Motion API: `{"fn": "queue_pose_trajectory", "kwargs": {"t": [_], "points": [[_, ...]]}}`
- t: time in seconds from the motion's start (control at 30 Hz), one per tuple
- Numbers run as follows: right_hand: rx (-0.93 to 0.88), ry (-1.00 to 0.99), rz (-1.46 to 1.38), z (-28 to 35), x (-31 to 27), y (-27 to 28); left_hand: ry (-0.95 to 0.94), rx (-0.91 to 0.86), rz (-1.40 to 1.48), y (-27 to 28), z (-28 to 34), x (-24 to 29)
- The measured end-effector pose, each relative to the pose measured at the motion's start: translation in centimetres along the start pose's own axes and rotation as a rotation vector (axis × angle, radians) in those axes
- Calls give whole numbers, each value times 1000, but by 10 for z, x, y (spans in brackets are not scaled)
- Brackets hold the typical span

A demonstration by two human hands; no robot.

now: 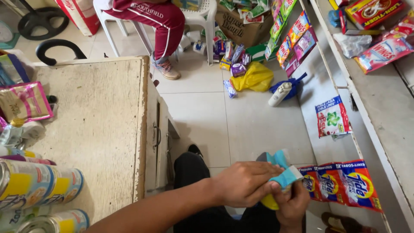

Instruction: Cleaning and wiping dust off various canned food items before placing them onto store shelves.

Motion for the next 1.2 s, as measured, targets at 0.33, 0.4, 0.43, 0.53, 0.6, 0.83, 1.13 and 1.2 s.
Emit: {"fn": "queue_pose_trajectory", "kwargs": {"t": [0.33,0.4,0.43,0.53,0.6,0.83,1.13,1.2], "points": [[-112,75,-250,7,-49,11,-53,18,38,7,-6,17],[-82,94,-187,11,-49,8,-5,-10,59,1,-1,5],[-146,79,-201,13,-43,1,43,-66,-2,-5,2,-3],[-184,54,-232,15,-26,-6,82,-99,-83,-1,0,-7],[-155,38,-245,15,-39,-5,75,-76,-97,6,-4,-3],[-142,55,-349,7,-51,-3,-105,73,59,27,-13,18],[-219,-35,-352,26,-33,-22,152,-71,37,2,-5,-5],[-229,-83,-401,26,-35,-17,181,-89,-4,3,-7,-7]]}}
Point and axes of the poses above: each hand's wrist, its own z-axis away from the middle knuckle, its own y-axis out of the back of the hand, x = y × z, the point moved 9 cm from there along -z, towards the middle knuckle, and after that the axes turned 12 degrees about -y, right-handed, at the moved point
